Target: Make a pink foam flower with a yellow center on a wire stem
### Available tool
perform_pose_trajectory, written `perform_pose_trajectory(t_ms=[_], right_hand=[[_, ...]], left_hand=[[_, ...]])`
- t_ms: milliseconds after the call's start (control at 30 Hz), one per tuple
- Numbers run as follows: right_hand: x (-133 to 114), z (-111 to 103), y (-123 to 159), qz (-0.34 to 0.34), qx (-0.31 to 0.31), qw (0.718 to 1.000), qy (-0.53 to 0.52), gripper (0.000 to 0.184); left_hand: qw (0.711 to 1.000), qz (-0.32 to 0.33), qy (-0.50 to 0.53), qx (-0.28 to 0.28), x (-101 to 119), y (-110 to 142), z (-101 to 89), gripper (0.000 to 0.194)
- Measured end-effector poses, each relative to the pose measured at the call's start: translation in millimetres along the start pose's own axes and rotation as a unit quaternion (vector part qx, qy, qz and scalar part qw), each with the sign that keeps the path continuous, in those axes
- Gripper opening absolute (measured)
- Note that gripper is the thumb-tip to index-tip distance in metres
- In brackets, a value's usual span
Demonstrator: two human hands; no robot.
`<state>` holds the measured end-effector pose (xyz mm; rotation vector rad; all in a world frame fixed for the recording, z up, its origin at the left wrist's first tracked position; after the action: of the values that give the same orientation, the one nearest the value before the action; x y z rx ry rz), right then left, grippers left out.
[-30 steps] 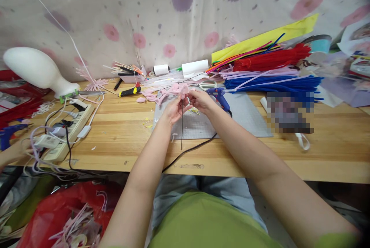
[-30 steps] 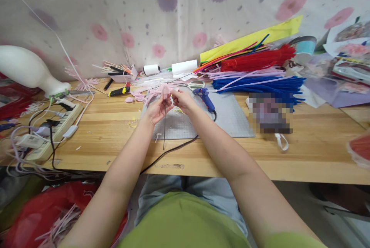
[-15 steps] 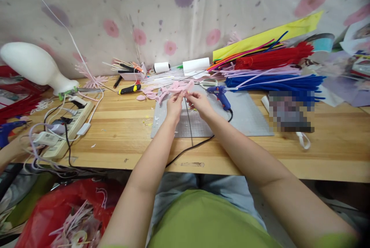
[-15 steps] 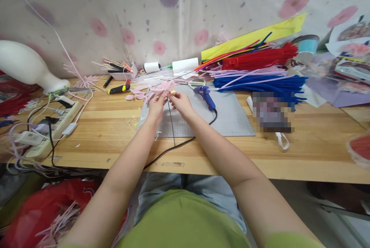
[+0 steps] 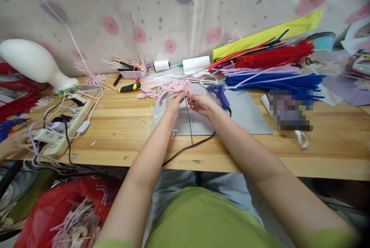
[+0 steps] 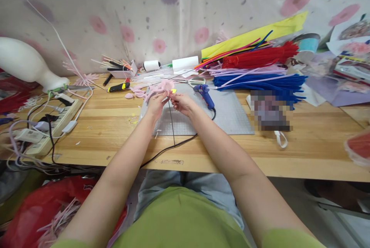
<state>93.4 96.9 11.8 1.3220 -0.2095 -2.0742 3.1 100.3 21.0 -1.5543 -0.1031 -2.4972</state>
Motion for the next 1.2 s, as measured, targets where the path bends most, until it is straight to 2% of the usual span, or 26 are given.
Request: perform_pose_trajectory(t_ms=[100,233,333,467,600,733,833,1033,1200], right_hand=[[5,-1,-3,0.017,-0.006,1.0,-0.02,0.016],[13,1,-3,0.071,-0.036,0.995,-0.059,0.016],[13,2,-1,0.085,-0.038,0.993,-0.074,0.015],[-1,-2,2,0.01,0.004,1.0,-0.015,0.019],[-16,8,8,-0.082,0.012,0.993,0.088,0.021],[-21,17,14,-0.116,0.014,0.986,0.117,0.02],[-16,16,13,-0.093,0.024,0.991,0.094,0.017],[-13,11,9,-0.092,0.024,0.99,0.1,0.012],[-2,14,7,-0.024,-0.025,0.999,0.039,0.005]], left_hand=[[1.0,-0.015,0.014,0.01,-5,1,-0.5,0.002],[0.997,-0.064,0.029,-0.034,-9,8,10.2,0.005],[0.994,-0.095,0.038,-0.048,-9,11,15.4,0.007],[0.993,-0.092,0.067,0.004,-8,5,10.6,0.008],[0.995,-0.06,0.056,0.057,-6,-6,3.0,0.006],[0.994,-0.065,0.047,0.08,-6,-8,1.0,0.007],[0.992,-0.104,0.05,0.052,-10,-4,6.0,0.012],[0.977,-0.206,0.016,-0.056,-13,12,14.4,0.026],[0.969,-0.233,0.018,-0.075,-9,17,10.7,0.022]])
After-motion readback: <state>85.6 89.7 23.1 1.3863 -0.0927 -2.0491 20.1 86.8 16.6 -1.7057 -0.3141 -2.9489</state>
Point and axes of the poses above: each hand's wrist, its own y-axis away from the middle knuckle, its own z-axis out of the palm, x = y × z, the point moved 10 cm from there along -y, towards the middle knuckle, and after that the axes turned 10 degrees about z, right-handed, at the moved point
